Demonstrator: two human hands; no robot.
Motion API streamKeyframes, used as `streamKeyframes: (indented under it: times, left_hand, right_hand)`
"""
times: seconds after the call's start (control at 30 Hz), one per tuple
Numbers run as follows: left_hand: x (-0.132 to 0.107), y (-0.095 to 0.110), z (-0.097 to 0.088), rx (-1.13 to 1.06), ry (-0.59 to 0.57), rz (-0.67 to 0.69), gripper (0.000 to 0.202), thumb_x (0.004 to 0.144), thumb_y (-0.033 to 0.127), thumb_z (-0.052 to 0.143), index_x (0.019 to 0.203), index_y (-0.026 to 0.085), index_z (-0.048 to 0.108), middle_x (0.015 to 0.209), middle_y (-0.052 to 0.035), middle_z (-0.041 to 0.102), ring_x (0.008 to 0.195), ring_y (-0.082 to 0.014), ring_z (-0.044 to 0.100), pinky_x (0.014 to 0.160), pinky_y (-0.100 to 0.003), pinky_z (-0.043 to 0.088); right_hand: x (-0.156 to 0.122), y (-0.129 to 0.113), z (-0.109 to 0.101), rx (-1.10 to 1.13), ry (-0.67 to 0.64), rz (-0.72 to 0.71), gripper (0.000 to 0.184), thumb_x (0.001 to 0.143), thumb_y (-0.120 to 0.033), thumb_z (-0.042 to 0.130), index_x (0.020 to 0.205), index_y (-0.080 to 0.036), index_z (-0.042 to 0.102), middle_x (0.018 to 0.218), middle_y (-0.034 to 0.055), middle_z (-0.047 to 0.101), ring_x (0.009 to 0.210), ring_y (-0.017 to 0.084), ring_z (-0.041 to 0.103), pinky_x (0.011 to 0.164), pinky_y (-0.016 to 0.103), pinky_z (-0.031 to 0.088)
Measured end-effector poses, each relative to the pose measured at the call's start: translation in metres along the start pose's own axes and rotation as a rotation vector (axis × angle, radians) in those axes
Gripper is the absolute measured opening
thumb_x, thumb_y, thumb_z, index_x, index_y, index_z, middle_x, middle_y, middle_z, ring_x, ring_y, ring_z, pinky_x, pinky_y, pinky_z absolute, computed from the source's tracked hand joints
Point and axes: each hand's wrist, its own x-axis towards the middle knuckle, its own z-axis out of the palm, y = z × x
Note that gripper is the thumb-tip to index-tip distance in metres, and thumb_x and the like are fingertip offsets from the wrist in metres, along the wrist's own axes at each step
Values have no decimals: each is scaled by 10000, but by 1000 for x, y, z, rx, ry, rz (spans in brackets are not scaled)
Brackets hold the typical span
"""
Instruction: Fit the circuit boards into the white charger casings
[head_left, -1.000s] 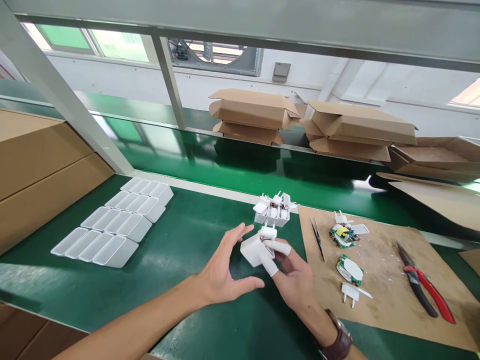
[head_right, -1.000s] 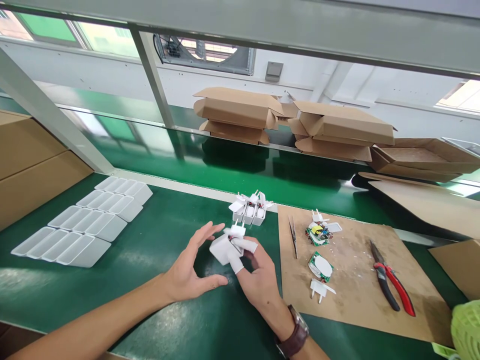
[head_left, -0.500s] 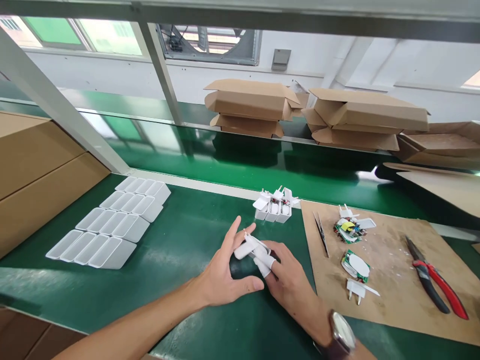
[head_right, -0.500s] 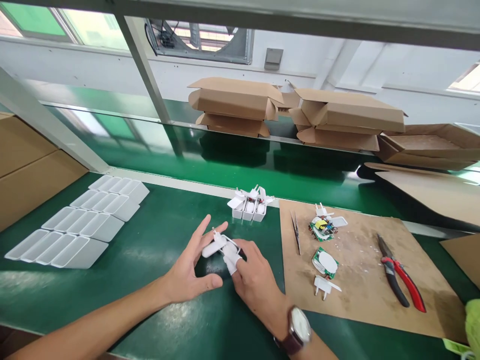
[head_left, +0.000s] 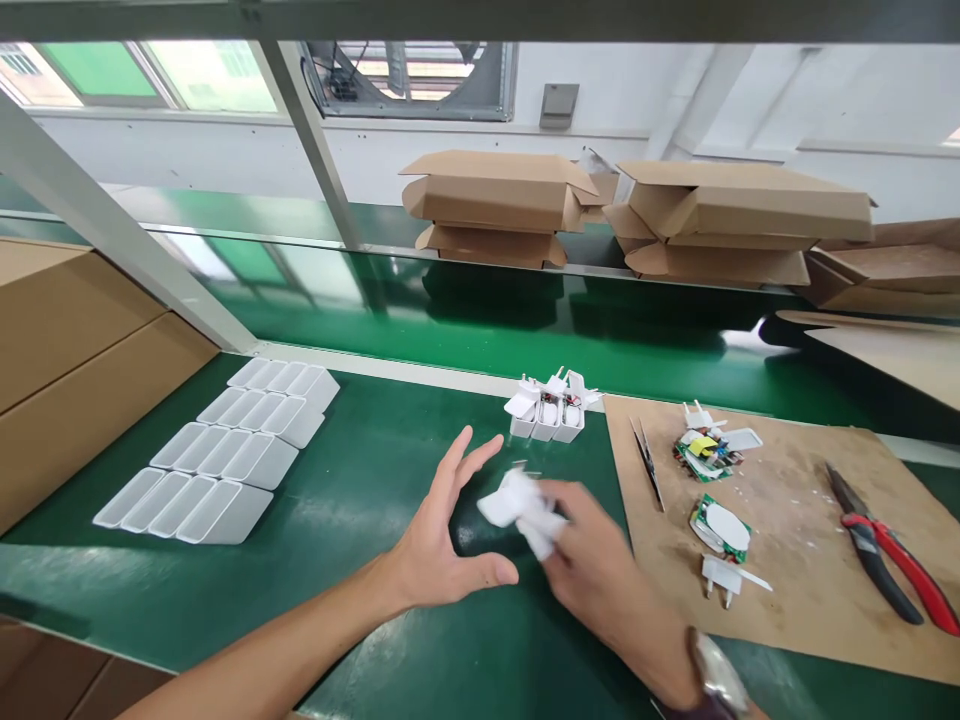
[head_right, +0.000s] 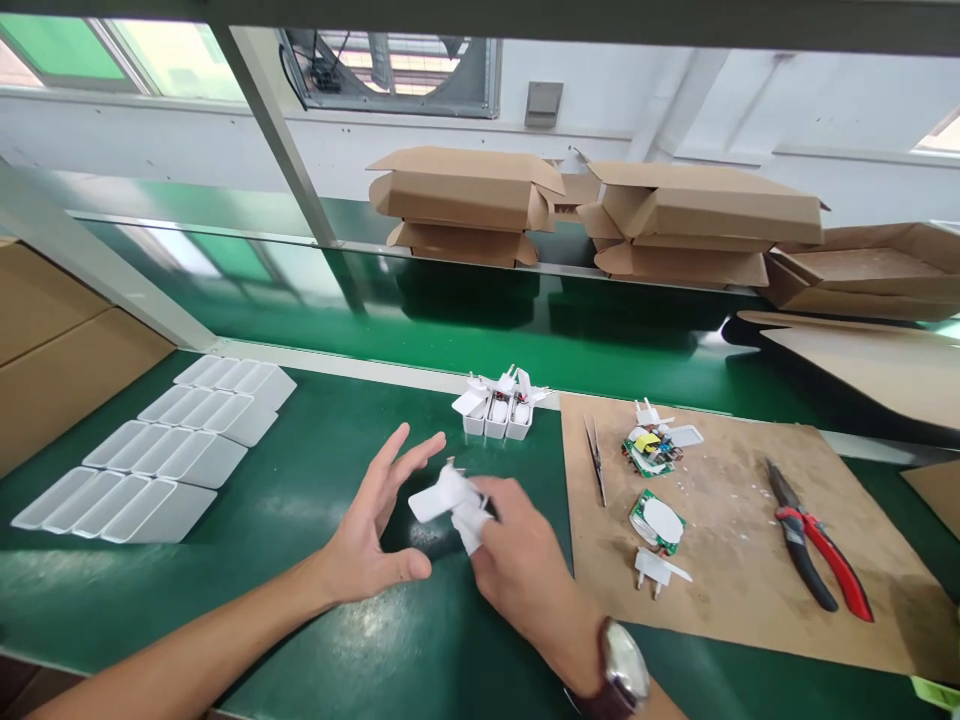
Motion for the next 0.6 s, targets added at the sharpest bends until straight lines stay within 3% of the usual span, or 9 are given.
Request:
streamKeyframes:
  times: [0.1,0.33,0.4,0.47,0.53,0.6]
  left_hand:
    - [3,0,-2,4,13,6,1213,782,682,794,1662,348,29,1673,-208,361,1532,-396,393,1230,-619,331]
    - [4,-9,-5,111,11,42,1262,754,648,839,1660,365,7,1650,-213,384,1527,-402,396,1204,-624,364]
    - [4,-10,-2,160,32,96,1329,699,645,882,1665,345,20,1625,-219,406,1495,-411,436,1168,-606,420]
    - [4,-10,1,224,62,153,1309,708,577,911,1668,326,58,1562,-211,475,1419,-394,522,1103,-569,490]
    - [5,-10,5,284,91,225,1138,824,420,862,1666,307,106,1454,-185,574,1311,-342,611,1050,-529,532]
    - [5,-9,7,319,114,299,976,906,264,758,1662,283,142,1356,-160,642,1225,-296,658,1024,-500,549]
  right_hand:
    - [-6,8,8,-14,-105,12,471,881,20,493,1234,-249,652,1211,129,697,1009,256,685,795,409,648]
    - [-6,15,19,107,-7,77,353,979,-102,554,1267,-261,681,1217,123,719,1050,247,703,868,415,642]
    - [-3,10,20,326,71,228,276,1005,-200,591,1255,-263,690,1196,113,729,1035,228,718,888,390,639]
    - [-1,3,20,642,106,472,246,1007,-327,636,1237,-262,691,1162,98,746,1010,221,734,890,383,644]
    - [1,-4,21,955,82,705,310,973,-460,686,1206,-256,697,1121,87,768,980,237,750,880,419,650]
    - [3,-9,23,1186,25,840,386,927,-538,728,1176,-243,708,1086,84,782,963,260,764,905,481,638]
